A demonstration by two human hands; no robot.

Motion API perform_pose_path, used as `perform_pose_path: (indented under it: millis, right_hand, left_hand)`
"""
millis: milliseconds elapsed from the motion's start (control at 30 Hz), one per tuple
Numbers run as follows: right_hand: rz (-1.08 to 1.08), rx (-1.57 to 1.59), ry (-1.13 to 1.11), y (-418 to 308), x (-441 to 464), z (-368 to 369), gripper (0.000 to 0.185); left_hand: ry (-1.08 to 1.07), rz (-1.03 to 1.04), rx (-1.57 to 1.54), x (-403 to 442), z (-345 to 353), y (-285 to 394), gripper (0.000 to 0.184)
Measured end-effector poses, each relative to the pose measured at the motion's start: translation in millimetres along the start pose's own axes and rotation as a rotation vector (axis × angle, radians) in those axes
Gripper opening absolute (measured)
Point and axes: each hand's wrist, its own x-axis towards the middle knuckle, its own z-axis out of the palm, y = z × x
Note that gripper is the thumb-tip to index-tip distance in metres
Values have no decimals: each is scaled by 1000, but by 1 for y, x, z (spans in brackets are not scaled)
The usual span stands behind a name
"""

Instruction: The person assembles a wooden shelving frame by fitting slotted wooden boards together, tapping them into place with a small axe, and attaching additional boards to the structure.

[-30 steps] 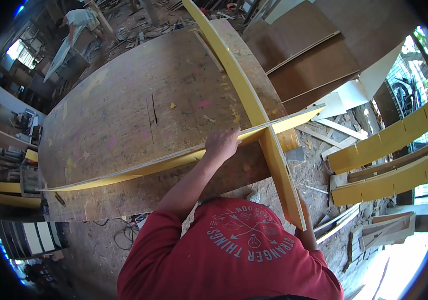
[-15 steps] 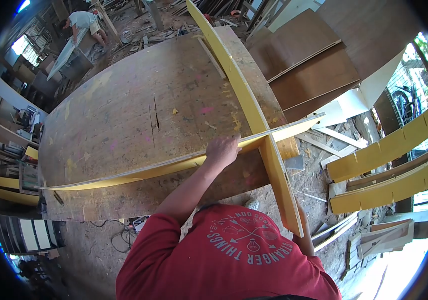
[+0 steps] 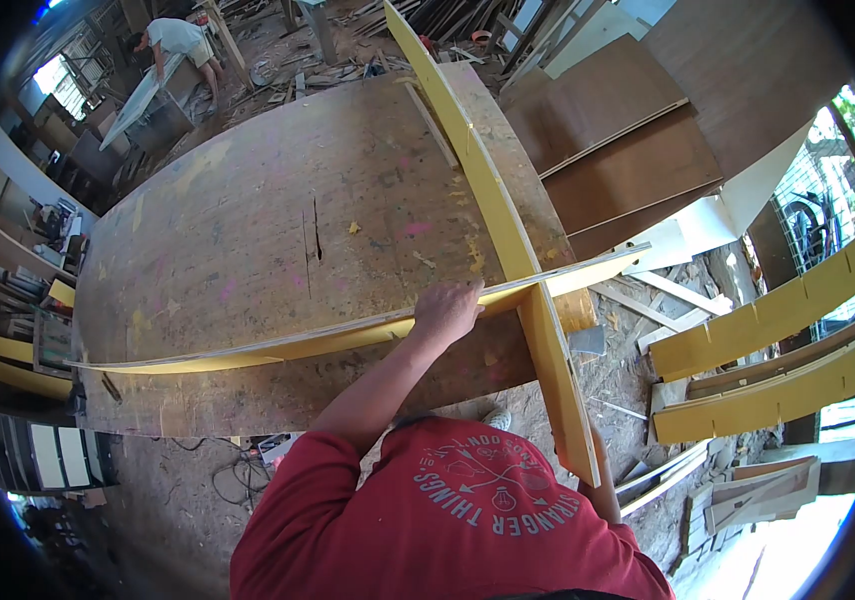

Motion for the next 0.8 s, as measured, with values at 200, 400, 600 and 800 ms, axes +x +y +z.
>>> perform_pose_path:
  millis: [200,400,600,800]
  right_hand:
    - [26,42,-13,1,9,-11,48]
    - [22,73,-32,3,16,-27,50]
    - [56,84,-50,2,20,-45,53]
    - [117,155,-61,3,16,-44,50]
  left_hand:
    - [3,6,-13,0,-3,1,30]
    - [7,21,-15,0,-1,-1,30]
    - [0,18,-19,0,-2,-1,31]
    - [-33,-4,-21,0,-9,3,30]
